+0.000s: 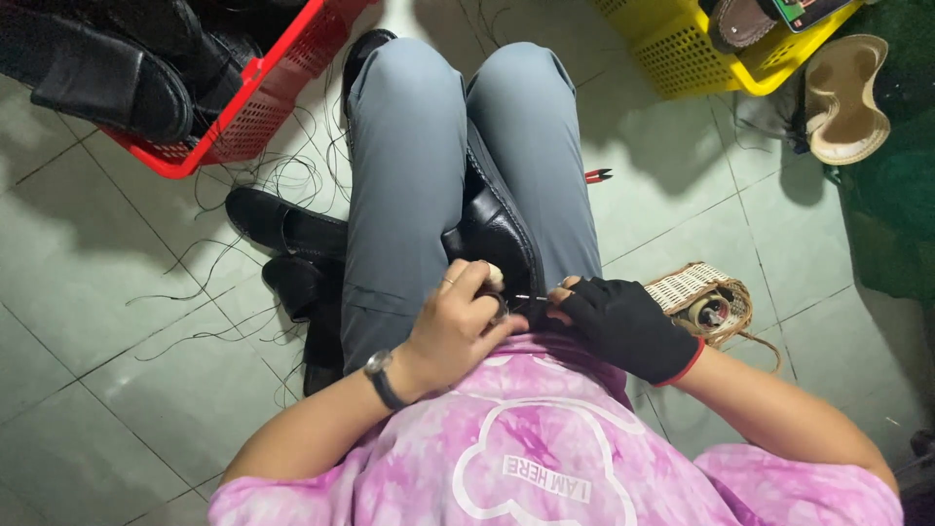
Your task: The person sits on the floor and sews a black shoe using a needle and thread. They pull the thread through the shoe repeatedly while holding it between their legs. A red basket of shoes and a yellow basket with a phone are visible nearby.
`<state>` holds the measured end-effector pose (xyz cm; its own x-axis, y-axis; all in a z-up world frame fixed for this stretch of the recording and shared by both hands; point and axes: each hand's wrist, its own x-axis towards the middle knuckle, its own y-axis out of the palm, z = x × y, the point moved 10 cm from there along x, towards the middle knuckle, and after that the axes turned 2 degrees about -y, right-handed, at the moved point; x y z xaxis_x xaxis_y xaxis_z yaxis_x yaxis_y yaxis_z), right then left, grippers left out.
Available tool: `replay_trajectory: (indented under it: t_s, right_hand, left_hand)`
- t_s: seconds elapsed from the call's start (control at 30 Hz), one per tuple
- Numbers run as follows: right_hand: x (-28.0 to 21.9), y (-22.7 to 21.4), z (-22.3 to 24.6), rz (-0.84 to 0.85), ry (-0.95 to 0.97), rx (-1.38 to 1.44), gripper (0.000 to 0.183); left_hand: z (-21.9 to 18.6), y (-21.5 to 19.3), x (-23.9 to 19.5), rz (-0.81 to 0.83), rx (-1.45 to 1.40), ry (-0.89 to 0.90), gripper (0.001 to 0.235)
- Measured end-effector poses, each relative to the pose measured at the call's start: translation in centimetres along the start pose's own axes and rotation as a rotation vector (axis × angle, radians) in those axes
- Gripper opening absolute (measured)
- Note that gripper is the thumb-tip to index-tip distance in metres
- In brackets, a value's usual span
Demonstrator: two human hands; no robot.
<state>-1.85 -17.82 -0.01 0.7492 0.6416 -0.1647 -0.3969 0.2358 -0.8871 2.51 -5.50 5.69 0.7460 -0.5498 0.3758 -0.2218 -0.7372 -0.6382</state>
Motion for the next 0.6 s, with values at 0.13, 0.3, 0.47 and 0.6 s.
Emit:
replay_trajectory:
  t_s: [0.13, 0.3, 0.47, 0.6]
  right_hand:
    - [-0.1, -0.7, -0.2, -0.037, 0.09, 0.067, 0.027]
    - [-0.8, -0.2, -0.7, -0.159, 0.086, 0.079, 0.033]
    - [-0.8, -2.4, 0.7, -0.114, 0.077, -0.126, 0.041]
    - [-1.1, -5.7, 0.7, 0.0, 0.173, -0.062, 0.04]
  left_hand:
    - [3.1, 3.2, -2.0, 0.233, -1.128, -0.642, 0.015]
    - [4.7, 4.2, -2.9, 0.15, -0.934, -0.618, 0.014]
    - [5.8, 6.0, -4.1, 0.23, -0.832, -0.674, 0.03]
    - [2.8, 3.9, -0.6, 0.131, -0.588, -0.403, 0.01]
